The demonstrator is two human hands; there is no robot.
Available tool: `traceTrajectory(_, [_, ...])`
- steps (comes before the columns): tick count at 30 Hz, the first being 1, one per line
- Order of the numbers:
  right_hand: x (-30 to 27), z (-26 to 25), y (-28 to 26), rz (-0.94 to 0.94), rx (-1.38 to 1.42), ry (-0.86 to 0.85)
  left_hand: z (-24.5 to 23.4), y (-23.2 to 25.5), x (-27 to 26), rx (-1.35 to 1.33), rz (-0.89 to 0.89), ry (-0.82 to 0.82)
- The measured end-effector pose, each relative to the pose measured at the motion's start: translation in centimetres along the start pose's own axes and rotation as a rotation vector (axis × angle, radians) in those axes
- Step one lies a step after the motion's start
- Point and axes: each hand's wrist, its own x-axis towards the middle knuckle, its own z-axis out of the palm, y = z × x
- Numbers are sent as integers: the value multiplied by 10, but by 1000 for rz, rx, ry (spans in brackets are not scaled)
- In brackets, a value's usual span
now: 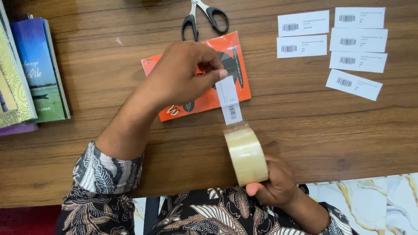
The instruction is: The person places barcode labels on the back covers of two different books. They use clear packing tape to secure the labels, cutting the tape with scissors and smoothing it down. The person handles the books, labels, tape, and scissors throughout the process.
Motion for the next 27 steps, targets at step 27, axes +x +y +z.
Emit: traceTrajectory(27, [1,0,3,-46,71,127,29,-37,5,317,79,117])
